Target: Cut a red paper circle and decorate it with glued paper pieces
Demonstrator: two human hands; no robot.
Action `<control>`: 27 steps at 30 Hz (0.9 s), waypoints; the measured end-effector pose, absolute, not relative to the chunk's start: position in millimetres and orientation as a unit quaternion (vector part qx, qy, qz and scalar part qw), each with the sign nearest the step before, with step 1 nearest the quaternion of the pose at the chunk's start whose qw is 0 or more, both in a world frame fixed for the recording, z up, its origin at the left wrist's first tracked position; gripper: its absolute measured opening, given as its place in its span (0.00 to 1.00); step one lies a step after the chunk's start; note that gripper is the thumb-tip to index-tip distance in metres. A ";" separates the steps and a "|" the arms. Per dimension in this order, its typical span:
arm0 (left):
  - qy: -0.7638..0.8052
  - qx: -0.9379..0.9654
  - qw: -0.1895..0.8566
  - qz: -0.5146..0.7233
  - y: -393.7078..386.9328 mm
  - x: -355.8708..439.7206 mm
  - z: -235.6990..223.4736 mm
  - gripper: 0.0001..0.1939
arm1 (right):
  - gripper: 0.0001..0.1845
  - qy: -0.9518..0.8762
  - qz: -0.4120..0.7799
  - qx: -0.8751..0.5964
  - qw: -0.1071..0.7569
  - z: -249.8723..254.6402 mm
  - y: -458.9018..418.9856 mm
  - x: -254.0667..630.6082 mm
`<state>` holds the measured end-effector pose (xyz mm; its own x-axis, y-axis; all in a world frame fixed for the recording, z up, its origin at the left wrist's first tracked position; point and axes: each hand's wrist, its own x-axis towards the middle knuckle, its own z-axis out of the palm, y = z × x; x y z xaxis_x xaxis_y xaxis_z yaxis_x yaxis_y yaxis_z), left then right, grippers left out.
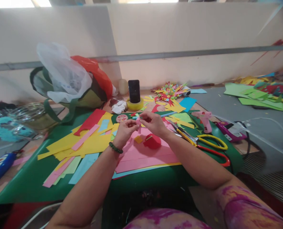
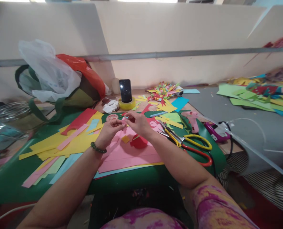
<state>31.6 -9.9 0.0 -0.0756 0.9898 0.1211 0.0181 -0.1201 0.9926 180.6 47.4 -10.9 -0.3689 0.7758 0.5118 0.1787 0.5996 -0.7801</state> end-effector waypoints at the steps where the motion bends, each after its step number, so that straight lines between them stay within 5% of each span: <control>1: 0.489 0.512 0.446 0.547 -9.9 31.4 -0.1 0.15 | 0.09 -0.756 0.331 -0.316 0.468 -10.7 48.2 180.7; 12: 0.487 0.448 0.422 0.619 -5.5 26.8 -3.6 0.19 | 0.21 -0.689 0.556 -0.314 0.343 -9.5 44.1 179.0; 27: 0.486 0.451 0.426 0.615 -5.8 27.4 -4.2 0.18 | 0.16 -0.693 0.555 -0.295 0.352 -10.0 45.8 180.4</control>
<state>27.4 -5.8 -4.2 -0.2299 0.9630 0.1408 -0.0861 -0.1642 0.9827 180.4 45.8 -10.0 -0.5785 0.7996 0.1611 0.0174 0.2096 -0.9776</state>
